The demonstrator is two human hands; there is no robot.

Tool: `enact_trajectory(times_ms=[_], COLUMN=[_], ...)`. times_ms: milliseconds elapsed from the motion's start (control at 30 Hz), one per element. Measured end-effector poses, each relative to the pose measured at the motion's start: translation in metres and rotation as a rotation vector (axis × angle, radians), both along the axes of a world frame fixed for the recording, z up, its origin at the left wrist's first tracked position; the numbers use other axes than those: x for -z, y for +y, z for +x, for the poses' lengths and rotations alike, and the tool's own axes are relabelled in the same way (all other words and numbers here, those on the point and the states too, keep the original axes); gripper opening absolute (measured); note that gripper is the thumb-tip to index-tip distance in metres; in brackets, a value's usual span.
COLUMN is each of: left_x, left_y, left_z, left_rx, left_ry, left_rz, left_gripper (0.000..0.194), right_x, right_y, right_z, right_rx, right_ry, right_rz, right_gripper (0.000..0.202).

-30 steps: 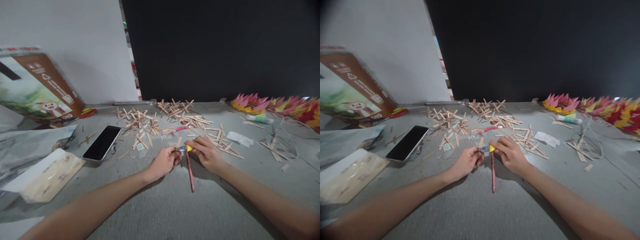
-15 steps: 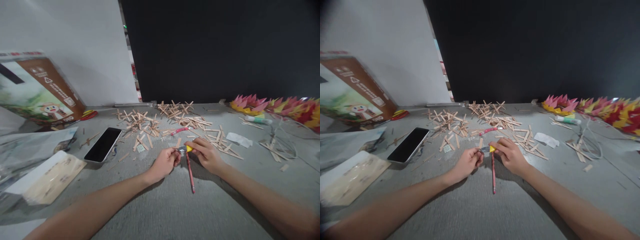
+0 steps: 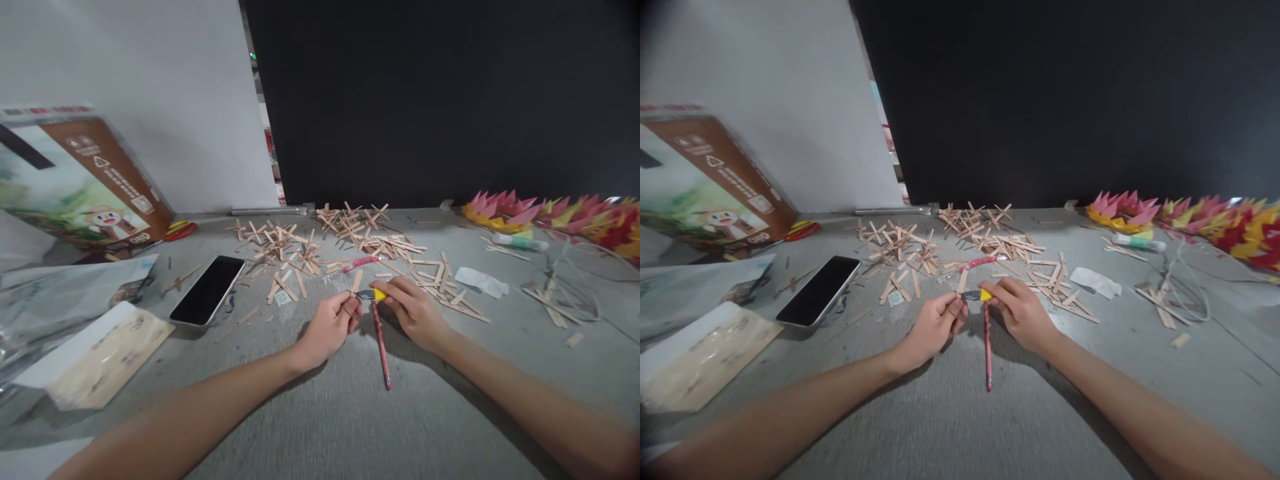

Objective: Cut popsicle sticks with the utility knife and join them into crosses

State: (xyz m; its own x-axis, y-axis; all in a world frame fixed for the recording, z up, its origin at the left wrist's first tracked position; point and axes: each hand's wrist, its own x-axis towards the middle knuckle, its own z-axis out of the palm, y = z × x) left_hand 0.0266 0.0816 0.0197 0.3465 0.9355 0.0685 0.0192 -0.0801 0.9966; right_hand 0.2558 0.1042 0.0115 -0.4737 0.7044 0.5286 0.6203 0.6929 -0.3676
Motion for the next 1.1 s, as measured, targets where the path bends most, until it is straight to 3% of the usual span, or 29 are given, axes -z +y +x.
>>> enact_trajectory(times_ms=[333,467,567,1100], left_x=[-0.004,-0.002,0.000,0.001], left_y=[0.000,0.000,0.000,-0.002], left_z=[0.001,0.001,0.001,0.000], left_rx=[-0.169,-0.192,-0.204,-0.165], left_ry=[-0.119,-0.082,-0.029,0.048], left_rz=[-0.054,-0.066,-0.046,0.011], left_gripper=[0.042,0.037,0.034,0.032], right_x=[-0.004,-0.009,-0.013,-0.016], right_y=[-0.014,-0.028,-0.033,-0.034], right_z=[-0.004,-0.016,-0.024,-0.030], right_rx=[0.157,0.123,0.086,0.101], right_ry=[0.152,0.207,0.240,0.279], right_rz=[-0.094,-0.336,-0.423,-0.505], right_gripper=[0.037,0.034,0.036,0.038])
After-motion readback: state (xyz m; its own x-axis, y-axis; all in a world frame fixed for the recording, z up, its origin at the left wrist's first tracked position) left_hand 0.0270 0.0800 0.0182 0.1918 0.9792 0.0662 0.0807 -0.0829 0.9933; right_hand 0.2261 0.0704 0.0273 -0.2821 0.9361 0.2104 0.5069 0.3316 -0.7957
